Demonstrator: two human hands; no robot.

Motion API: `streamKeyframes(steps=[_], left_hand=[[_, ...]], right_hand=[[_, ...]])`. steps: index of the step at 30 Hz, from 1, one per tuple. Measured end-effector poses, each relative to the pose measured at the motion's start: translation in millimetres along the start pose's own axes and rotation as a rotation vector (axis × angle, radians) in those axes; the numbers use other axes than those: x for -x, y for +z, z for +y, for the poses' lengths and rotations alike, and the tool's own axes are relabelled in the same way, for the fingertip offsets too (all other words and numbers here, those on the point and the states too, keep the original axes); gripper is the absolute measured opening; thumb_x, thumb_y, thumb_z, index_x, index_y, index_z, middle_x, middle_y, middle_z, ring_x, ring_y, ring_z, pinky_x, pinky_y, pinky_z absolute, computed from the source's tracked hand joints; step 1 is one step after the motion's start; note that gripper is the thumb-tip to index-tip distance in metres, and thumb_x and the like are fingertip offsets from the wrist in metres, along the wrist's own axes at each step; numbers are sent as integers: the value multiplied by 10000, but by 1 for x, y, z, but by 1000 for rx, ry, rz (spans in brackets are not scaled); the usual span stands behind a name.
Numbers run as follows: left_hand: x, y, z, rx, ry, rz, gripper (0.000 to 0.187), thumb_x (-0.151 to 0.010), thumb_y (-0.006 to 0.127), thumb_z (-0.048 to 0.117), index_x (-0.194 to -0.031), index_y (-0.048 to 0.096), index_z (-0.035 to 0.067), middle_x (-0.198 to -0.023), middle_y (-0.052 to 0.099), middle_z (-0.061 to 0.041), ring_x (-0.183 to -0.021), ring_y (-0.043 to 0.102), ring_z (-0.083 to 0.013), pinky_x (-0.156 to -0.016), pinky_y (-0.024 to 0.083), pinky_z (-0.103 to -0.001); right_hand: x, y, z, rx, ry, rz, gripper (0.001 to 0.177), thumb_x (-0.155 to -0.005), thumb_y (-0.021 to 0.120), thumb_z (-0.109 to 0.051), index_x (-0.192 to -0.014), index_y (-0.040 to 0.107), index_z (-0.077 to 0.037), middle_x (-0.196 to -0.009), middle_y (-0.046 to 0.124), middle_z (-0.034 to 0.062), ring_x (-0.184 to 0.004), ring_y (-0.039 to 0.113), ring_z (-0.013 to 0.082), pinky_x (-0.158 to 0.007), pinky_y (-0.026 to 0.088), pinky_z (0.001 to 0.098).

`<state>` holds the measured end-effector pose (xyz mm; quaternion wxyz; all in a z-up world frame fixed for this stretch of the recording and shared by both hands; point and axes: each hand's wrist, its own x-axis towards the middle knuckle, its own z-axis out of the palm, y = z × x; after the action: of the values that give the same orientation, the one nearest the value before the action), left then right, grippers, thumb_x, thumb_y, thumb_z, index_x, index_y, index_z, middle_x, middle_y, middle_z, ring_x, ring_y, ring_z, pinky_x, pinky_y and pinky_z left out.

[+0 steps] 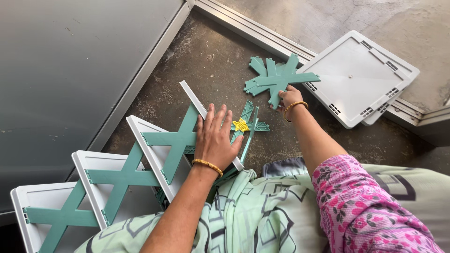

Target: The person assembles a stack of white plastic trays with teal cross-shaped supports. They remove individual trays from the stack, detach the teal supports, and place them on the floor. The person then reattaches the supports to the trays and restacks them.

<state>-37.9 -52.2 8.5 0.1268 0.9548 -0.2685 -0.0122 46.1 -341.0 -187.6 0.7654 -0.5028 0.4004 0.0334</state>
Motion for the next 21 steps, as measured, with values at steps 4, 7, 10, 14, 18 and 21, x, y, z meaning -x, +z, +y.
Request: streamKeyframes(steps=[4,7,10,14,18,21], left_hand=[[-1,1,-1,22,16,19,665,-848,668,346,-1428,545,46,-1546,446,-165,-1502,255,-367,-1205,181,-592],[0,-3,-1,31,31,38,623,-833,657,310,-1395,586,51,-1535,463,-161,-1498,270,-376,-1203,198,-596],[0,-5,0,60,30,52,594,-819,648,280,-1362,621,41,-1519,486,-157,-1498,285,-373,-1196,212,-602],[0,-3,0,46,30,56,559,-810,635,246,-1334,647,53,-1509,501,-151,-1505,288,-371,-1202,211,-611],[-1,-1,-1,36,32,54,573,-795,629,235,-1340,647,60,-1508,502,-149,-1505,284,-368,-1199,214,-615],[-1,0,-2,33,37,48,576,-793,632,244,-1345,644,79,-1508,502,-144,-1502,287,-366,-1200,219,-617]], right_hand=[[-42,4,18,128,-70,61,433,-991,597,-60,-1421,601,-112,-1120,711,79,-853,705,189,-645,668,380],[-67,8,28,171,-65,131,397,-989,619,-66,-1384,639,-101,-1130,730,104,-853,716,204,-649,651,382],[-87,12,35,210,-114,131,406,-972,634,-75,-1378,623,-92,-1124,730,86,-885,721,218,-615,653,388],[-95,10,31,540,-181,216,441,-956,693,-133,-1382,600,-70,-1203,688,101,-1019,693,262,-782,613,425],[-54,14,5,1116,-579,256,467,-891,765,-162,-1322,626,-46,-1235,668,156,-1089,649,326,-925,506,435],[3,23,-28,1226,-1057,28,350,-930,702,-117,-1278,686,-87,-1245,693,127,-1132,656,293,-962,526,411]])
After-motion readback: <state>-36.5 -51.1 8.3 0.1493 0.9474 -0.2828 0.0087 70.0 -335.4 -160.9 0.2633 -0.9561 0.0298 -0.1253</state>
